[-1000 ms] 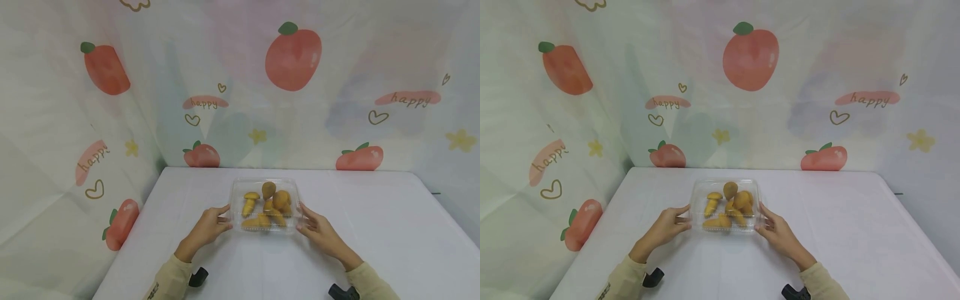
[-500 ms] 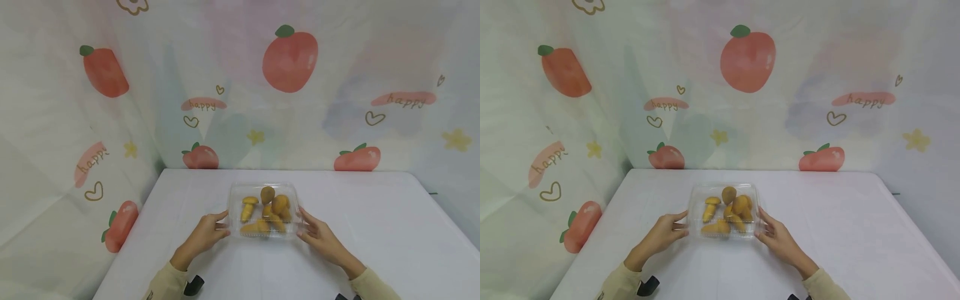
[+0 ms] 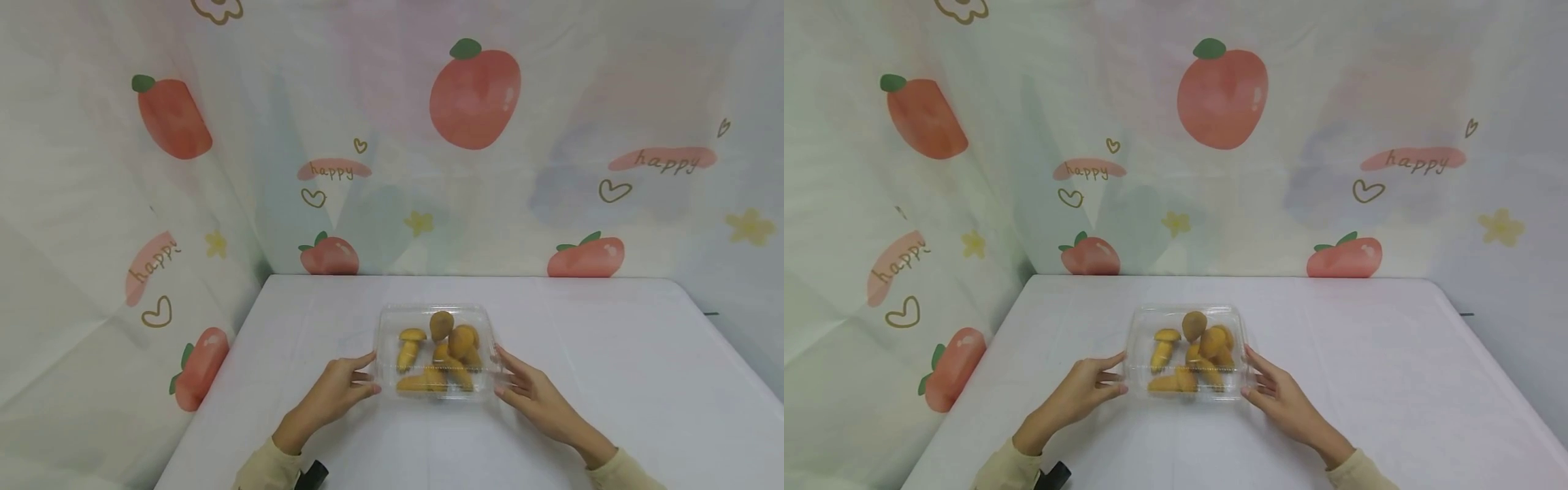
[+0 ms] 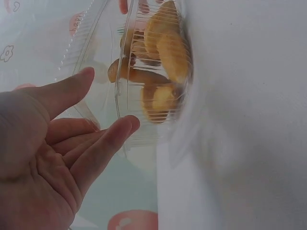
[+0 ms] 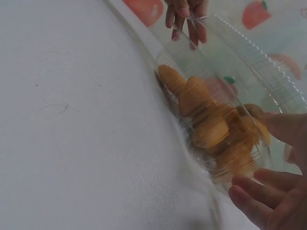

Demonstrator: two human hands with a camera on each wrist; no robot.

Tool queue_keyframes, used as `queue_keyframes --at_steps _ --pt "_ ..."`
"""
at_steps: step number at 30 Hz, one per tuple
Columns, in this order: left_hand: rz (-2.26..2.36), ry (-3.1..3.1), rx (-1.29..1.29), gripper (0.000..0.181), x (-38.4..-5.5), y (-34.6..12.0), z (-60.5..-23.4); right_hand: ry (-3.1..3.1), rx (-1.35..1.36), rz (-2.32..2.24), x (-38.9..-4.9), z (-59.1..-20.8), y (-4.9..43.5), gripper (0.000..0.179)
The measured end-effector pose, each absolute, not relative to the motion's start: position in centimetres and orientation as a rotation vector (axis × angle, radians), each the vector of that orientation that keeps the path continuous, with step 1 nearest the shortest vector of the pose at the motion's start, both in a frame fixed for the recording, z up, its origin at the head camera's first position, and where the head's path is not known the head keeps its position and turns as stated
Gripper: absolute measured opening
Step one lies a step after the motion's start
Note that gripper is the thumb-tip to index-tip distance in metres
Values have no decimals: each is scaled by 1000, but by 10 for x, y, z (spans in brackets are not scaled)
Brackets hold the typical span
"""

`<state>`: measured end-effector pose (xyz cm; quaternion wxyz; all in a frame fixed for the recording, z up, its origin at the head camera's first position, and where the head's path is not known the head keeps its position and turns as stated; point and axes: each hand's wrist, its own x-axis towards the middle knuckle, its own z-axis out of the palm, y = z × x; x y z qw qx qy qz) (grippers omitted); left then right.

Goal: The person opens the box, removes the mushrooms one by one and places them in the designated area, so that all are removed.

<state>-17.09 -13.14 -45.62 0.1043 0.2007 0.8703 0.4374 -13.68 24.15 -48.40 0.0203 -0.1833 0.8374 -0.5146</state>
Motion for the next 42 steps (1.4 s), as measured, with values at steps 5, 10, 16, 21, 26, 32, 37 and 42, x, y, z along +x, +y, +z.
queue_keyframes --at_steps 5,10,16,21,26,32,37,42 --pt "1313 2562 652 62 -171 -135 -454 2677 -590 -1548 -134 -485 243 66" --pt "1299 2600 713 62 -171 -140 -447 2813 -595 -1453 -132 -483 243 64" --pt "1297 2661 730 59 -170 -142 -440 2883 -648 -1451 -129 -477 243 63" --pt "1367 2638 731 58 -171 -143 -439 2901 -693 -1489 -130 -470 242 61" --pt "1415 2608 725 52 -173 -143 -439 2917 -706 -1499 -131 -463 241 58" --pt "1402 2624 757 51 -174 -143 -435 2918 -727 -1535 -131 -455 242 53" --pt "1409 2608 767 51 -175 -144 -433 2884 -742 -1585 -133 -452 242 51" --pt "1459 2577 790 51 -178 -146 -431 2868 -730 -1603 -135 -449 241 50"
